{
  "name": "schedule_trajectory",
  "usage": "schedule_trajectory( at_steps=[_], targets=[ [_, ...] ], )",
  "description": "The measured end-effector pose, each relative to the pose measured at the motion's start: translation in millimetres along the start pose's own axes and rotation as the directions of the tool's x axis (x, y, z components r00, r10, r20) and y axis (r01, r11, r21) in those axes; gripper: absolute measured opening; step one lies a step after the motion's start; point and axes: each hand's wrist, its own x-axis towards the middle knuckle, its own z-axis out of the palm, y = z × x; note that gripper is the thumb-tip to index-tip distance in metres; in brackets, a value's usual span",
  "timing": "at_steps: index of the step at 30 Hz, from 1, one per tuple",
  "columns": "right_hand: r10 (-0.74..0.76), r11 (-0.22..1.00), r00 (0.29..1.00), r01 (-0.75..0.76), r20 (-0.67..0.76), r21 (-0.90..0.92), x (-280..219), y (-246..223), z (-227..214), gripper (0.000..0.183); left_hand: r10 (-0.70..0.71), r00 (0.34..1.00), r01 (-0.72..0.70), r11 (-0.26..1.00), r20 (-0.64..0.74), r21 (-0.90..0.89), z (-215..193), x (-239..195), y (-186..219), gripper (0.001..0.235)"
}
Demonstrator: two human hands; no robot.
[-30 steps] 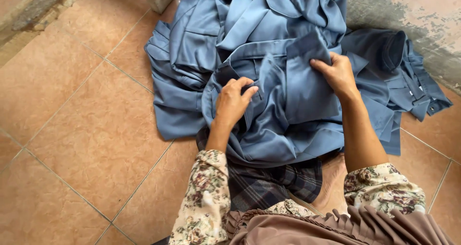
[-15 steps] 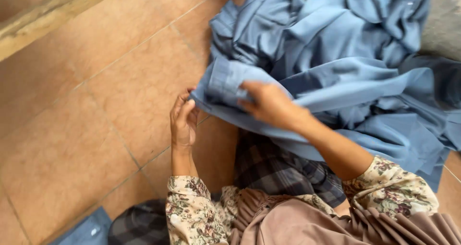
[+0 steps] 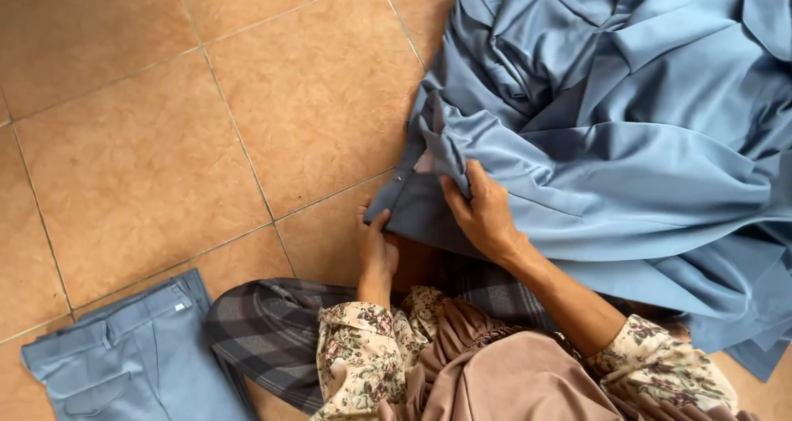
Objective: The person sits on a tiled floor and folds a pair of blue trousers by hand. They smooth the fabric, fold the legs together, and then fold the garment into a compact rectangle before placing it aside.
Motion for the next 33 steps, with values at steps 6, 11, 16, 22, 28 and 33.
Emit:
schedule_trajectory(
  at_steps=[6,11,16,22,28,33],
  targets=[
    [-0.172,0.972,0.890,0.223,0.421,-0.073,-36.1,12.7,78.7,0.054,0.189,0.968,-0.178,0.981,0.163,-0.082,-17.0,0.5,-10.4,0.056],
    [-0.080,0.949,0.818,0.238,0.570,-0.208,-47.1,35.2,83.1,0.050,-0.173,0.952,0.221,0.959,0.250,-0.176,6.8,-43.8,-3.7,0.087],
    [-0.296,0.794,0.784,0.519,0.546,-0.317,-35.6,43.6,67.0,0.043,-0.215,0.959,0.212,0.977,0.187,0.033,13.2,-15.3,-11.8,0.064],
    [-0.502,0.576,0.703,0.706,0.503,-0.412,-7.9,12.4,-1.6,0.045,-0.118,0.950,0.126,0.992,0.289,-0.011,42.4,71.8,25.0,0.075],
    [-0.458,0.533,0.731,0.682,0.506,-0.502,-14.6,77.8,-47.4,0.024,-0.045,0.937,0.061,0.998,0.346,-0.036,82.7,98.6,109.0,0.073],
    [-0.425,0.552,0.790,0.613,0.442,-0.565,-27.9,77.6,-32.9,0.018,-0.036,0.947,0.057,0.997,0.319,-0.057,69.8,145.3,140.5,0.065]
  ],
)
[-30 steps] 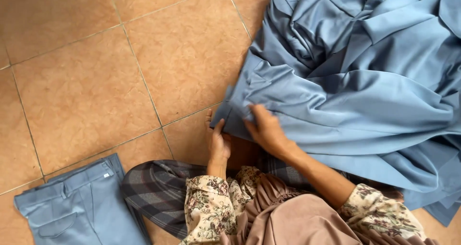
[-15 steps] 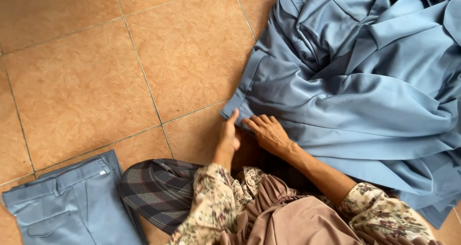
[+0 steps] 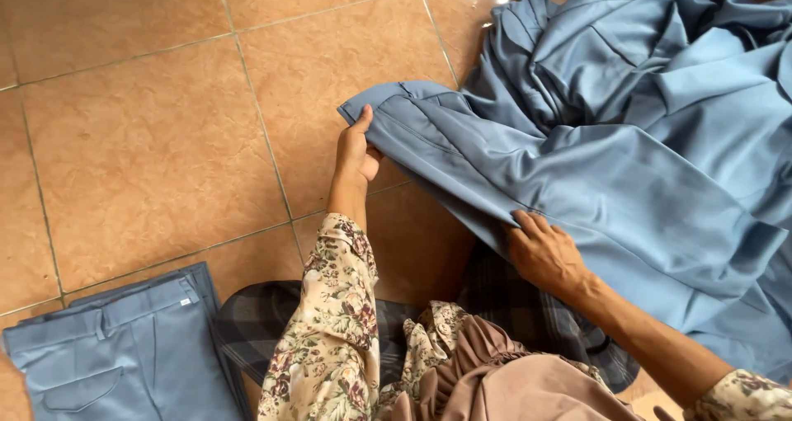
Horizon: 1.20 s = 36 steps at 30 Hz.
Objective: The person sits on a tiled floor and folds a pair of blue trousers by hand. They smooth the fabric, fold the legs together, and then fold the garment into a compact rectangle before placing it aside.
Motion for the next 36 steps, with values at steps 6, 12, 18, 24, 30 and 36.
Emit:
schedule_trajectory(
  at_steps=[6,12,18,24,30,36],
  targets=[
    [0.045,0.998,0.999,-0.044,0.020,-0.050,69.1,-64.7,31.0,0.073,0.055,0.998,-0.056,0.998,-0.036,-0.021,-65.1,20.5,48.7,0.066],
    [-0.063,0.995,0.992,0.070,0.111,-0.067,139.2,-106.6,139.0,0.029,0.128,0.969,-0.150,0.985,-0.213,-0.088,-183.3,-2.8,90.6,0.063],
    [-0.098,0.993,0.964,0.079,0.247,0.085,197.4,-174.3,173.8,0.033,0.146,0.908,-0.204,0.973,-0.392,-0.109,-310.9,-41.2,116.8,0.069],
    [-0.178,0.915,0.947,0.060,0.268,0.398,236.1,-227.2,182.1,0.030,0.181,0.760,-0.324,0.938,-0.625,-0.123,-447.7,-56.7,138.0,0.068],
    [0.099,0.848,0.993,-0.121,0.070,0.516,249.9,-255.1,125.1,0.018,-0.078,0.846,-0.069,0.965,-0.527,-0.253,-353.6,-105.6,92.7,0.130],
    [-0.096,0.876,0.980,0.168,-0.177,0.453,214.8,-268.6,83.5,0.011,-0.195,0.942,0.190,0.981,-0.274,-0.045,-164.7,-126.3,26.5,0.097]
  ],
)
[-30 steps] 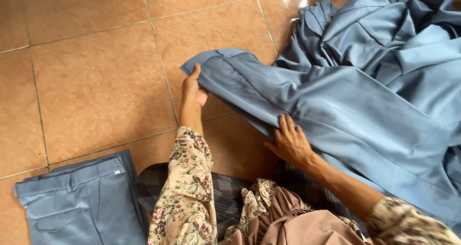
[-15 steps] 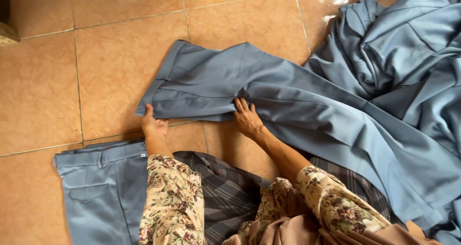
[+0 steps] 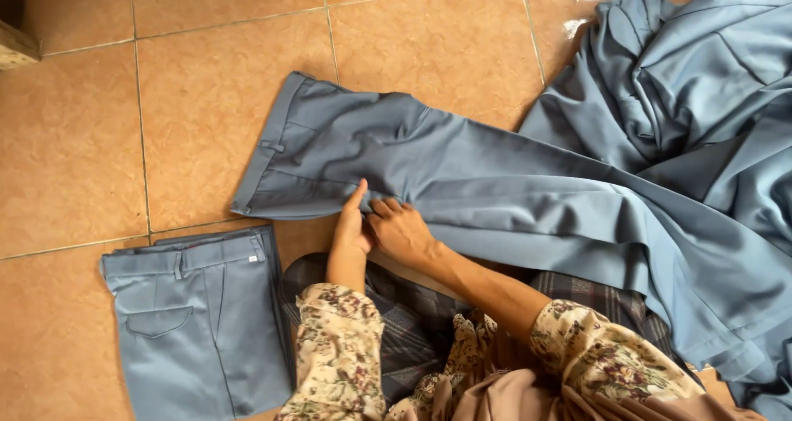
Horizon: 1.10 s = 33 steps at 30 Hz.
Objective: The person sits on a tiled floor and folds a pair of blue trousers by hand. They smooth the fabric, fold the legs together, and then fold the garment into a compact rectangle before placing it aside.
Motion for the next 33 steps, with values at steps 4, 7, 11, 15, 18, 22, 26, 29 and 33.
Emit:
schedule_trajectory(
  at_steps=[4,7,11,15,18,22,26,29,33],
  targets=[
    [-0.021,0.989,0.994,0.037,0.110,-0.141,-36.2,24.3,-23.6,0.010,0.017,0.967,-0.033,0.998,-0.256,-0.061,26.7,-5.5,4.4,0.082],
    [0.044,0.972,0.968,0.015,0.246,-0.235,-70.7,62.2,-36.4,0.011,0.025,0.960,-0.056,0.993,-0.279,-0.106,11.6,8.8,20.3,0.082],
    [0.246,0.923,0.874,-0.080,0.420,-0.375,-78.1,88.2,-77.5,0.022,0.048,0.970,-0.090,0.981,-0.239,-0.169,-115.6,179.0,9.6,0.083],
    [0.277,0.934,0.857,-0.134,0.435,-0.330,-62.5,93.7,-58.4,0.026,0.094,0.955,-0.154,0.967,-0.281,-0.202,-168.4,218.2,44.4,0.084],
    [0.236,0.970,0.853,-0.174,0.466,-0.173,-39.0,91.4,-19.1,0.029,0.131,0.928,-0.223,0.945,-0.349,-0.238,-179.1,176.9,82.2,0.081],
    [0.060,0.998,0.871,-0.045,0.487,-0.043,-2.8,74.8,30.0,0.036,0.227,0.841,-0.405,0.866,-0.491,-0.293,-171.2,91.7,132.3,0.078],
    [-0.120,0.992,0.885,0.121,0.449,0.026,8.7,52.1,58.1,0.039,0.352,0.655,-0.552,0.827,-0.669,-0.105,-187.2,18.5,162.7,0.079],
    [-0.189,0.979,0.876,0.135,0.444,0.149,15.2,24.1,-0.7,0.062,0.376,0.553,-0.479,0.874,-0.744,0.086,-303.5,45.7,171.4,0.078],
    [-0.225,0.941,0.964,0.178,0.140,0.287,-18.7,46.5,-21.1,0.044,0.569,0.341,-0.400,0.808,-0.748,0.432,-206.3,1.6,163.0,0.084]
  ],
)
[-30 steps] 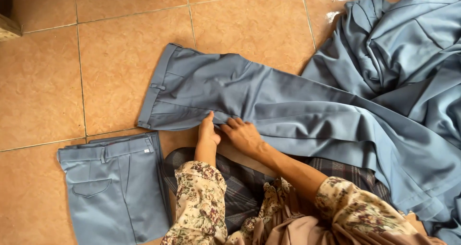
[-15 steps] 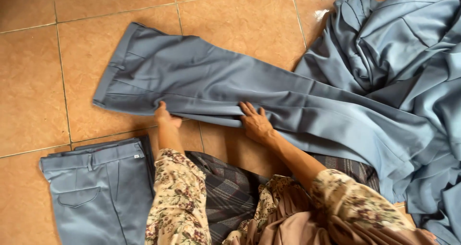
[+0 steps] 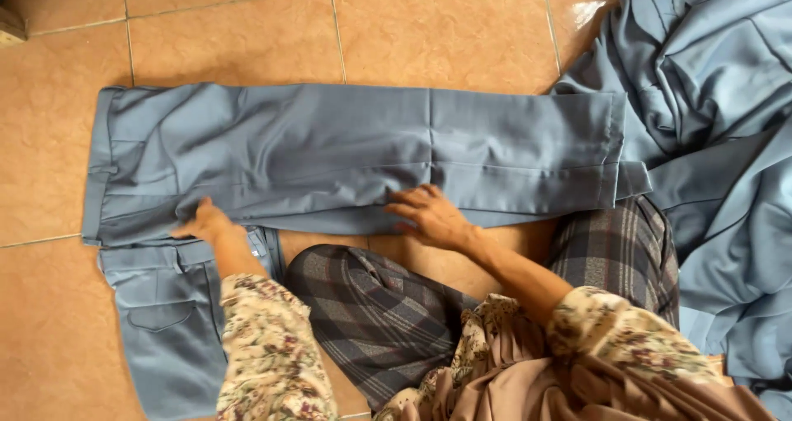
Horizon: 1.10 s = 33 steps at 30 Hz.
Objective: The person sits on a tiled floor and folds a pair of blue trousers by hand. They smooth the fabric, fold the legs together, and then fold the garment into a compact rectangle before placing it aside.
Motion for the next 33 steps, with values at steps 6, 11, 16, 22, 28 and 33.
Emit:
schedule_trajectory(
  at_steps=[6,11,16,22,28,33],
  targets=[
    [0.233,0.869,0.962,-0.141,0.141,-0.473,-81.5,62.3,-15.4,0.044,0.501,0.831,-0.554,0.714,0.241,0.429,48.2,-132.5,-17.5,0.068],
    [0.348,0.789,0.919,-0.180,0.187,-0.587,-107.4,96.9,-16.9,0.042,0.146,0.396,-0.913,0.165,0.906,0.373,98.2,-203.6,-104.4,0.035],
    [0.466,0.702,0.856,-0.203,0.224,-0.683,-121.8,106.0,-42.1,0.064,0.165,0.227,-0.948,-0.189,0.960,0.257,88.0,-238.0,-94.6,0.045],
    [0.449,0.619,0.893,-0.310,0.002,-0.722,-142.8,158.8,-88.4,0.028,0.296,0.145,-0.869,-0.419,0.944,0.265,96.7,-232.3,-111.0,0.035],
    [0.255,0.581,0.943,-0.325,-0.213,-0.746,-94.1,183.4,-204.4,0.016,0.705,0.100,-0.940,-0.164,0.702,0.300,83.3,-248.6,-55.3,0.020],
    [0.039,0.641,0.953,-0.255,-0.301,-0.724,-74.6,138.0,-288.4,0.043,0.895,-0.004,-1.000,-0.007,0.447,0.005,45.6,-288.8,-0.1,0.019]
  ],
)
